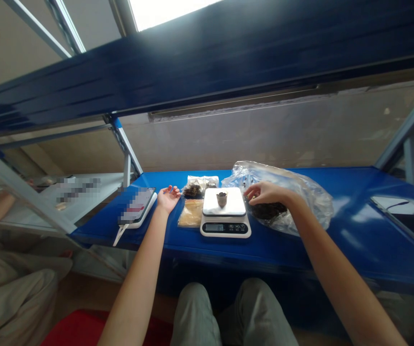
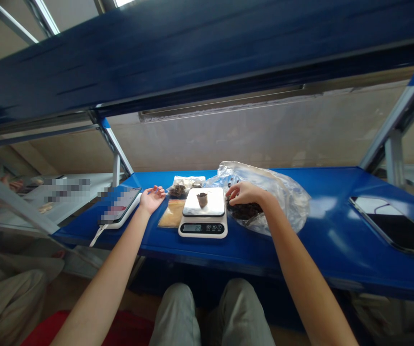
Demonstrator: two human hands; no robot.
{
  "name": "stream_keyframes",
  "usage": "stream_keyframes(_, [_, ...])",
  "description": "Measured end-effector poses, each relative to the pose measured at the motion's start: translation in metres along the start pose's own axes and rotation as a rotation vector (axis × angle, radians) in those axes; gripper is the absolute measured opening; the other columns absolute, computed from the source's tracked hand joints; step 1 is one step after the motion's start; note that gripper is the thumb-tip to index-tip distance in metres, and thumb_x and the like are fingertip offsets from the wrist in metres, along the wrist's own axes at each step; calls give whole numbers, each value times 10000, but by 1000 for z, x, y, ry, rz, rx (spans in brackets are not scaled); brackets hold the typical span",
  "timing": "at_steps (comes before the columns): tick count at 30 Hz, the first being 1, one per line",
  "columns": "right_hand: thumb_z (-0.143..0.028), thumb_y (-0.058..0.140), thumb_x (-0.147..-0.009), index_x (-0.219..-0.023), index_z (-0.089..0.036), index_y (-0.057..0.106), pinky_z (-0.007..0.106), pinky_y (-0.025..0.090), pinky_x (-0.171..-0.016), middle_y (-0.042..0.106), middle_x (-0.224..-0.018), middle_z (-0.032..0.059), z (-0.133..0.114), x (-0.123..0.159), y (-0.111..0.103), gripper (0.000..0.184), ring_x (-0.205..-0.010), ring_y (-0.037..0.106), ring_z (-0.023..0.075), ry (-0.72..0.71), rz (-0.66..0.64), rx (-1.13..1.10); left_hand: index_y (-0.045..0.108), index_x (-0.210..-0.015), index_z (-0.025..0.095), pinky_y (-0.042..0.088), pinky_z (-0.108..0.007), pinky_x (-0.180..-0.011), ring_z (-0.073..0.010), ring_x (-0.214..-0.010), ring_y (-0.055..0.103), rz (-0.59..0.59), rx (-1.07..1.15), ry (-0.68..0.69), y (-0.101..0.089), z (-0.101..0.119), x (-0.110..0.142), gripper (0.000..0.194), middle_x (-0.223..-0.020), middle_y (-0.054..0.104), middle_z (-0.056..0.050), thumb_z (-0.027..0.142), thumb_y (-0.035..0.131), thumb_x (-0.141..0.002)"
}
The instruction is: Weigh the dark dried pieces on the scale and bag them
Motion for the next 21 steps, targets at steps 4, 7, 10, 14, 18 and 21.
stream_keyframes(4, [-240,661,-574,-990,-182,695,251,494,-678,699,-969,62,-1,0,3,421,-832,642,220,17,-4,89,481,-589,152,368,-237,-491,-119,-525,459,-3,9,-6,0,0,-1,209,-602,495,-44,120,362,-757])
stream_keyframes(7, [-243,646,-583,-924,-173,711,251,490,-682,707,-913,54,-7,0,3,355,-828,640,221,22,34,107,480,-592,153,369,-235,-492,-119,-523,460,-6,10,-6,-1,0,-2,202,-601,492,-41,124,366,-756])
stream_keyframes(10, [-259,639,-595,-855,-177,718,252,486,-678,711,-869,48,-10,1,3,284,-820,639,219,20,50,101,480,-598,155,368,-233,-490,-118,-519,462,-8,3,-10,-1,0,-2,195,-601,494,-41,132,368,-755])
stream_keyframes(14, [-283,665,-596,-881,-174,706,253,485,-660,708,-878,57,-5,1,2,308,-798,638,209,18,24,48,492,-622,160,374,-241,-486,-126,-507,464,5,-9,29,-1,0,-1,215,-588,495,-41,212,361,-784])
stream_keyframes(18, [-437,669,-637,-854,-176,685,248,479,-650,694,-822,57,-7,5,-8,339,-769,624,186,-54,115,-81,491,-641,176,340,-232,-448,-126,-464,441,41,-36,122,1,-1,3,248,-559,482,-24,284,356,-819])
stream_keyframes(21, [-578,611,-651,-768,-173,632,261,463,-626,665,-779,60,-26,11,-28,422,-732,596,178,-122,473,-226,460,-613,190,296,-216,-429,-112,-437,391,153,-169,267,7,0,11,260,-521,426,9,215,356,-849])
Point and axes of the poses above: each hand's wrist, its own x-axis away from the middle knuckle, its own y-axis out of the palm, z = x × y, the point moved 5 cm from there along -x, towards the middle knuckle
